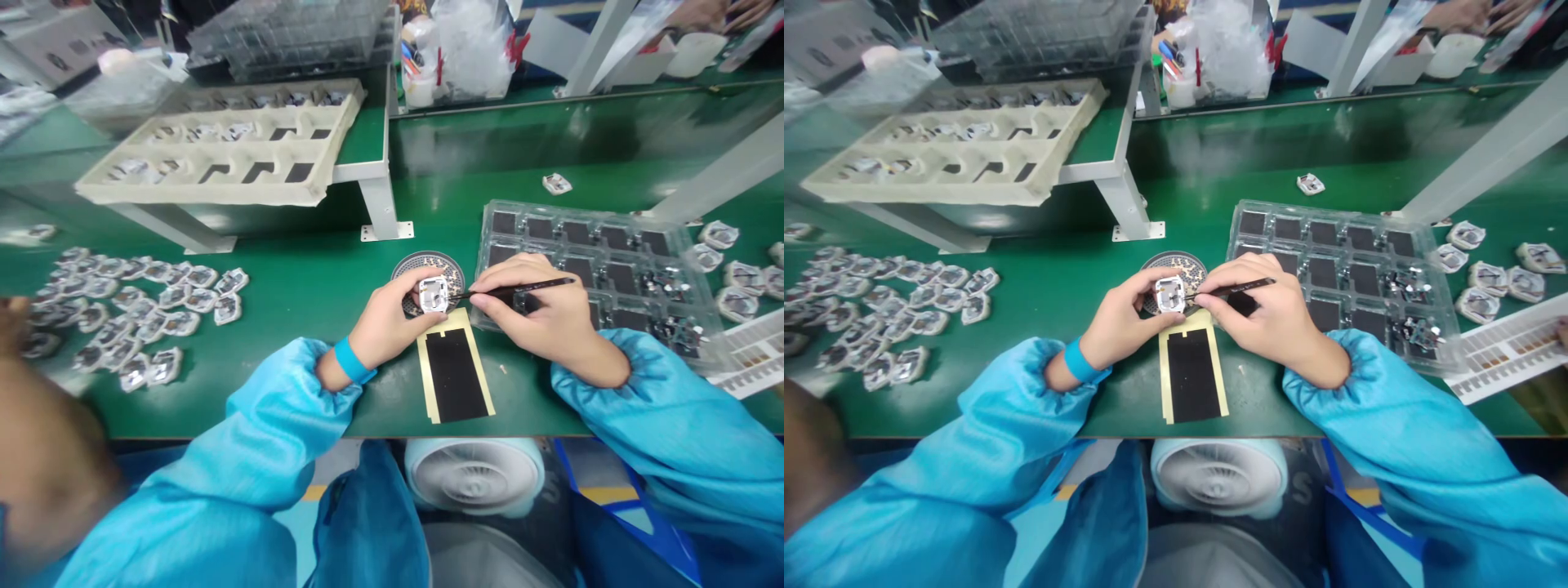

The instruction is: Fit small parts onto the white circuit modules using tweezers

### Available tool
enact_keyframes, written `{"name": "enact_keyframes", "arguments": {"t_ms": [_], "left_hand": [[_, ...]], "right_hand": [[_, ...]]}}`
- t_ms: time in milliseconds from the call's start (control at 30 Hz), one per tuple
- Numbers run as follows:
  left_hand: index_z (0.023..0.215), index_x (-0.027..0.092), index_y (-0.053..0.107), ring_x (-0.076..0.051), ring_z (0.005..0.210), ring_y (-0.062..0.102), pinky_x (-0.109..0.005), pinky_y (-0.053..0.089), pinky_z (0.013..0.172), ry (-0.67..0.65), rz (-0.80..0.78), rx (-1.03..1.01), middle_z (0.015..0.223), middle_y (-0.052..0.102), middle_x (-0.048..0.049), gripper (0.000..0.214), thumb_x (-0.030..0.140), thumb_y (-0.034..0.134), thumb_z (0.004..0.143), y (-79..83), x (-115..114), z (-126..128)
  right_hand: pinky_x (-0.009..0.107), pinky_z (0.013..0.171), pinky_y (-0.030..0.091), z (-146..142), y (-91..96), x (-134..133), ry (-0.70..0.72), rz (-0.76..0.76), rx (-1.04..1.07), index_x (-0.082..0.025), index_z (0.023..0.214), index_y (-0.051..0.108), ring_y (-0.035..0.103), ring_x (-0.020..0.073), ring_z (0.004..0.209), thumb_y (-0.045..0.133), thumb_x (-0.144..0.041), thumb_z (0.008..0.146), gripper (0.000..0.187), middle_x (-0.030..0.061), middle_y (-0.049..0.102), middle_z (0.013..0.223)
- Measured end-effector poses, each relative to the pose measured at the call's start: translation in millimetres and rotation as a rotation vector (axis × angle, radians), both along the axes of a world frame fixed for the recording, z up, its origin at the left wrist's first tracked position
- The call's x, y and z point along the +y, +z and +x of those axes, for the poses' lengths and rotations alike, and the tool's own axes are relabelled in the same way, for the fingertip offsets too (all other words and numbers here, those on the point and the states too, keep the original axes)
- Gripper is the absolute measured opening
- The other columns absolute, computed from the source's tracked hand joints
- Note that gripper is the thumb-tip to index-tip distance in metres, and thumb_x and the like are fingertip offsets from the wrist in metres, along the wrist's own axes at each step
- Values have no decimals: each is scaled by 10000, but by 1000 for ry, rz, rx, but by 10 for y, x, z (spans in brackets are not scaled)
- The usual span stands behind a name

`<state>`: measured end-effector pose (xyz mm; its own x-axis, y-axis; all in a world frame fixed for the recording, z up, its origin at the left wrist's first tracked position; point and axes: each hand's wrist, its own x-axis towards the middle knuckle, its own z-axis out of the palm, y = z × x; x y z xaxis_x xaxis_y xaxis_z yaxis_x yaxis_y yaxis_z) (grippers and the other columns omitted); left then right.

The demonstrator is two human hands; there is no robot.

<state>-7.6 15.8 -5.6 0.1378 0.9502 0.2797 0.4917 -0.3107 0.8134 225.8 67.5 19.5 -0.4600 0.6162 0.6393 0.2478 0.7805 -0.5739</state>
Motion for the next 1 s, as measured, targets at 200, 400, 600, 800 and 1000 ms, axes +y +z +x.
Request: {"name": "enact_keyframes", "arguments": {"t_ms": [200, 400, 600, 800, 1000], "left_hand": [[1361, 229, 612, -261, 1231, 655, -410, 499, 1110, -14, -29, -60, 1360, 679, -73, 584, 238, 818, 815, -24, 23, -17], [1367, 226, 619, -255, 1162, 675, -384, 545, 1022, -19, -53, -63, 1358, 681, -74, 606, 251, 834, 802, -17, 23, -1], [1364, 205, 620, -269, 1155, 689, -380, 571, 978, -36, -90, -78, 1328, 701, -87, 622, 316, 844, 795, 41, -17, 62], [1339, 180, 647, -278, 1123, 707, -389, 589, 952, -35, -82, -85, 1308, 714, -110, 626, 378, 854, 783, 35, -34, 95], [1351, 173, 650, -268, 1120, 706, -368, 590, 931, -53, -62, -60, 1339, 700, -113, 639, 401, 851, 789, 35, -38, 94]], "right_hand": [[442, 909, 576, 12, 20, 10, 60, -139, 82, -275, 937, 754, 740, 234, 936, 759, -176, 869, 120, 16, 785, 965], [426, 888, 586, 57, 96, 54, 198, -160, 61, -270, 916, 758, 744, 223, 901, 769, -188, 866, 97, 14, 793, 923], [478, 891, 579, 14, 46, -2, 66, -58, 109, -291, 940, 764, 761, 254, 912, 787, -229, 855, 107, 22, 805, 959], [470, 879, 552, -12, -22, 5, 8, 43, 47, -302, 982, 762, 762, 256, 938, 779, -230, 865, 138, 15, 810, 995], [450, 860, 536, -28, -21, 14, 32, 106, 25, -307, 1011, 752, 761, 237, 918, 777, -222, 875, 162, 5, 811, 1001]]}}
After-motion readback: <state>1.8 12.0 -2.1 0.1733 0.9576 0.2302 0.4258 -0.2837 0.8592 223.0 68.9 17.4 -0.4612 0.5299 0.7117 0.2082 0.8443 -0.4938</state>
